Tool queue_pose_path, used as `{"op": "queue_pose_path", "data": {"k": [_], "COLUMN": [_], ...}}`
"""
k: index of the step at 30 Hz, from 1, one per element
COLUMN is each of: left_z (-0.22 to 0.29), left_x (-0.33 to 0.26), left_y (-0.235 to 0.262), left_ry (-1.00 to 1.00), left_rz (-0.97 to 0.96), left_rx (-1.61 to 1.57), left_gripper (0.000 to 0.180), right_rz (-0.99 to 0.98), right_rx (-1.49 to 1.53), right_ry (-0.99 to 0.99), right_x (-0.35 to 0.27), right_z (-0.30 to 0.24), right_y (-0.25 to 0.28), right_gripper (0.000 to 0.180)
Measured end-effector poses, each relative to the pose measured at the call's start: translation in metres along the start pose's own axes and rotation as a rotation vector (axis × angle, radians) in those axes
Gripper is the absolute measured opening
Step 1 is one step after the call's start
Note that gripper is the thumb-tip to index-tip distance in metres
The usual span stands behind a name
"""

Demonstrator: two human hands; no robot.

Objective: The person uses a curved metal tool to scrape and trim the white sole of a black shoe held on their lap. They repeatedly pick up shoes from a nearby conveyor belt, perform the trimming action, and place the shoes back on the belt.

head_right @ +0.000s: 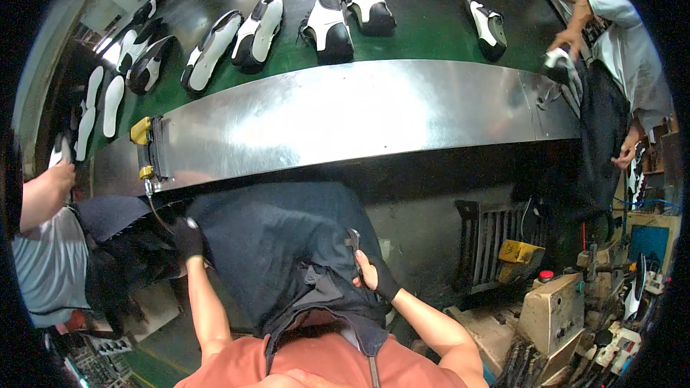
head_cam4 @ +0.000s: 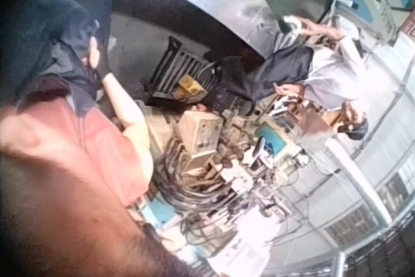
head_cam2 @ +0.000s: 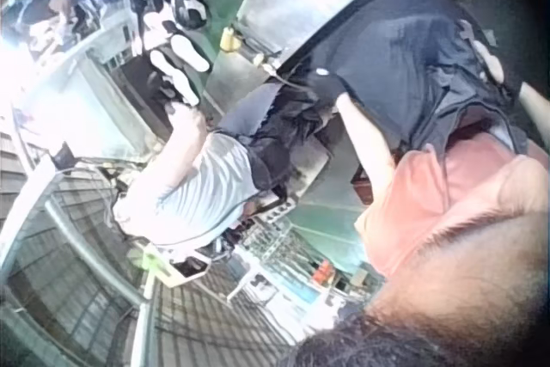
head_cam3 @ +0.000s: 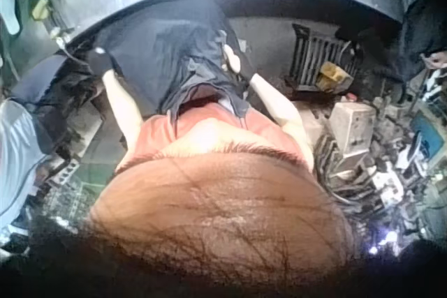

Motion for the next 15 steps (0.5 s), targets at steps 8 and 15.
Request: {"op": "queue_pose_path", "data": {"k": [8,15], "left_z": [0.334,0.54], "left_x": [-0.028,0.087], "left_y": [0.123,0.118], "left_ry": [-1.003,-0.185], "left_rz": [0.139,0.049], "left_rx": [-0.787,-0.525], "left_gripper": [0.039,0.111], "right_rz": [0.086,0.135], "right_rx": [-0.024,-0.086], "right_ry": [-0.023,0.087], "right_x": [0.012,-0.004], "right_z": [-0.012,-0.06], "right_y": [0.012,-0.011], "right_gripper": [0.074,0.064]}}
Point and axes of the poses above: each hand's wrist, its own x-axis towards the middle knuckle, its own y-axis out of the back of the hand, z = x × y, the point moved 9 cm from there along x, towards the middle knuckle, and after that the axes turned 13 degrees about x, right-handed, at the moved point
